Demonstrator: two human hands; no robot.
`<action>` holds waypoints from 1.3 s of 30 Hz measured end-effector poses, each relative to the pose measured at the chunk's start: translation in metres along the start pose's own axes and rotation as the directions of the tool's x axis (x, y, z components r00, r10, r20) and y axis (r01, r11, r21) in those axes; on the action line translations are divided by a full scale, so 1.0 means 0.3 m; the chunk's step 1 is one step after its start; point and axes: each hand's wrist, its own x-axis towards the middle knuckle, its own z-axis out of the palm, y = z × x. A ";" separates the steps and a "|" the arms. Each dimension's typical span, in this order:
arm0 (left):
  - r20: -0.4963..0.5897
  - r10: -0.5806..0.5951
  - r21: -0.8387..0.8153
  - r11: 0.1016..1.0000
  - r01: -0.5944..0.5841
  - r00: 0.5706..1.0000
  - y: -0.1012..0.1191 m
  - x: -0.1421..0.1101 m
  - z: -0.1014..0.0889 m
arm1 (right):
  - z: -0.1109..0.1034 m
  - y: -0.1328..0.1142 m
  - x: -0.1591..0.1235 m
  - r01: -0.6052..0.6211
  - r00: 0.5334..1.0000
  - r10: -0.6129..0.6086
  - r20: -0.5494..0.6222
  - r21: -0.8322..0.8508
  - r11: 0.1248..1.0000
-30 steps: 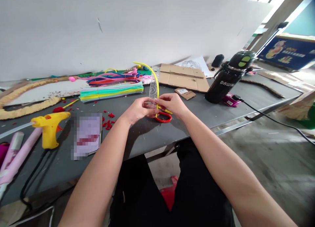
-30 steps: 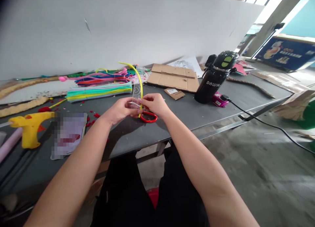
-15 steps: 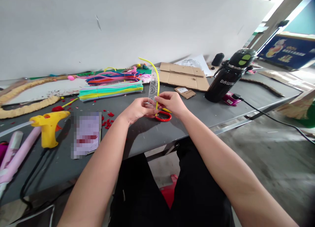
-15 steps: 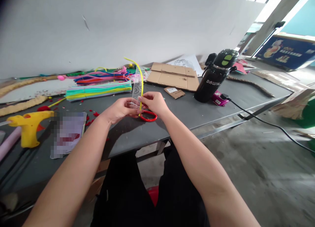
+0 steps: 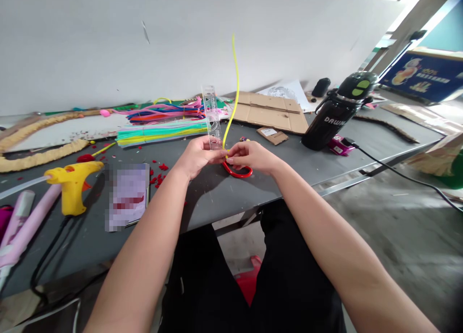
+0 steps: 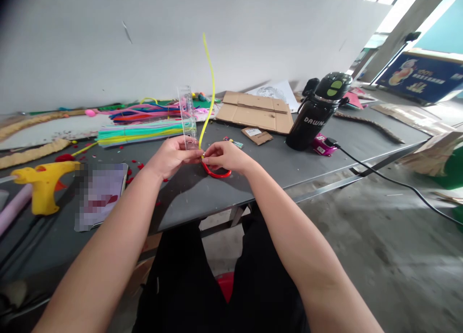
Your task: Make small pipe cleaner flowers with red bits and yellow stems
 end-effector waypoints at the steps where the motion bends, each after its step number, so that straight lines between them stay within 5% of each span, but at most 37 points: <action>1: 0.000 0.003 -0.006 1.000 -0.003 1.000 0.001 0.001 -0.002 | 0.002 0.002 0.000 0.011 1.000 -0.011 0.002 0.012 1.000; 9: 0.016 0.020 -0.037 0.999 -0.020 1.000 -0.003 0.001 -0.013 | 0.013 0.007 0.003 0.028 0.999 -0.030 0.025 0.081 0.996; 21: -0.080 -0.044 -0.145 0.989 0.032 0.996 0.010 0.001 -0.006 | 0.066 0.007 0.018 0.214 0.955 -0.253 -0.157 -0.228 0.950; 39: -0.089 -0.092 -0.267 0.962 0.065 0.992 -0.005 0.010 -0.014 | 0.079 0.017 0.018 0.245 0.892 -0.381 -0.243 -0.448 0.860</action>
